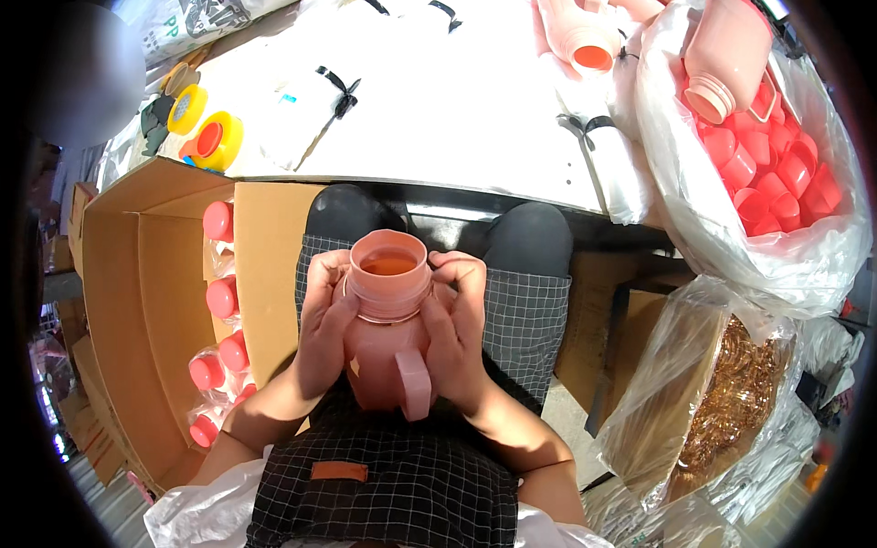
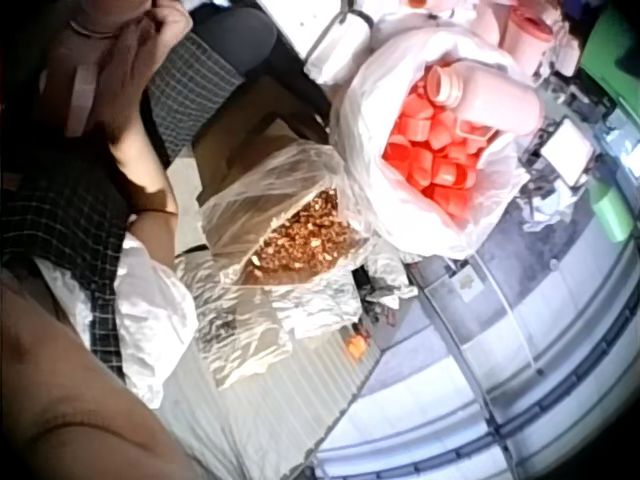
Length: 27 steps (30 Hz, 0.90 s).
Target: The person assembles pink plastic pitchers by inserting a copper-colored metal ring into the neck and screwing on a red lid. The person then places the completed pitchers into a cardboard box. The person also handles cardboard boxes, folding them and using a handheld scanner on them.
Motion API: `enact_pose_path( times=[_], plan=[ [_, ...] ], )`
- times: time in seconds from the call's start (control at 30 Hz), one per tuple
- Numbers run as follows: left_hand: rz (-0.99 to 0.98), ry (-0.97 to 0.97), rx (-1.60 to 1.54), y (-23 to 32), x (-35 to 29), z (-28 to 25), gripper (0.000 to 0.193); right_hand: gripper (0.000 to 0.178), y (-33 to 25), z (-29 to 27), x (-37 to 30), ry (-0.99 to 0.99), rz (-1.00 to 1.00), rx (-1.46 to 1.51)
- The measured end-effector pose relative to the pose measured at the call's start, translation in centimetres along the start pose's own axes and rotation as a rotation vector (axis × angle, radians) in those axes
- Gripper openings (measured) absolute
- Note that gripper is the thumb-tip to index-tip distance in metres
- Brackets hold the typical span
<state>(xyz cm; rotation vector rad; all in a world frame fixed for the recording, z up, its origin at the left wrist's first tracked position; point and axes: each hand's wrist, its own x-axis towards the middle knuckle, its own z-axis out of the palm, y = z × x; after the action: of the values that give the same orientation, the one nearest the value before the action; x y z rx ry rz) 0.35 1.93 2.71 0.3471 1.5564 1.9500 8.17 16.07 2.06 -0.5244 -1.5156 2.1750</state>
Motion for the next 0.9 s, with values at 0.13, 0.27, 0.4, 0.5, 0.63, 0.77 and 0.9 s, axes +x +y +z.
enact_pose_path(
  times=[0.13, 0.27, 0.4, 0.5, 0.63, 0.77, 0.9],
  plan=[
    [-0.042, 0.015, -0.116, 0.2, -0.1, 0.4, 0.031, 0.015, -0.5, -0.7, 0.5, -0.085, 0.257, 0.154],
    [-0.128, 0.007, -0.116, 1.0, 0.2, 0.4, 0.03, 0.023, 0.7, -2.1, 1.5, -0.098, 0.321, 0.106],
    [-0.098, -0.011, -0.058, 0.7, 0.0, 0.7, 0.029, 0.022, -0.1, -2.1, 1.9, -0.067, 0.384, 0.334],
    [-0.178, 0.024, -0.096, 1.1, 0.1, 1.0, 0.031, 0.02, 0.8, -2.6, 2.0, -0.084, 0.397, 0.393],
    [-0.185, -0.025, -0.182, 0.6, 1.3, -0.3, 0.031, 0.019, 0.4, -2.0, 2.4, -0.051, 0.464, 0.349],
    [-0.303, -0.137, -0.185, 0.8, 3.2, -0.9, 0.024, 0.014, 0.4, -2.4, 2.6, -0.022, 0.539, 0.357],
    [-0.434, -0.217, -0.144, 1.4, 5.0, 0.6, 0.013, 0.02, -0.9, -3.5, 3.6, -0.155, 0.639, 0.297]
  ],
)
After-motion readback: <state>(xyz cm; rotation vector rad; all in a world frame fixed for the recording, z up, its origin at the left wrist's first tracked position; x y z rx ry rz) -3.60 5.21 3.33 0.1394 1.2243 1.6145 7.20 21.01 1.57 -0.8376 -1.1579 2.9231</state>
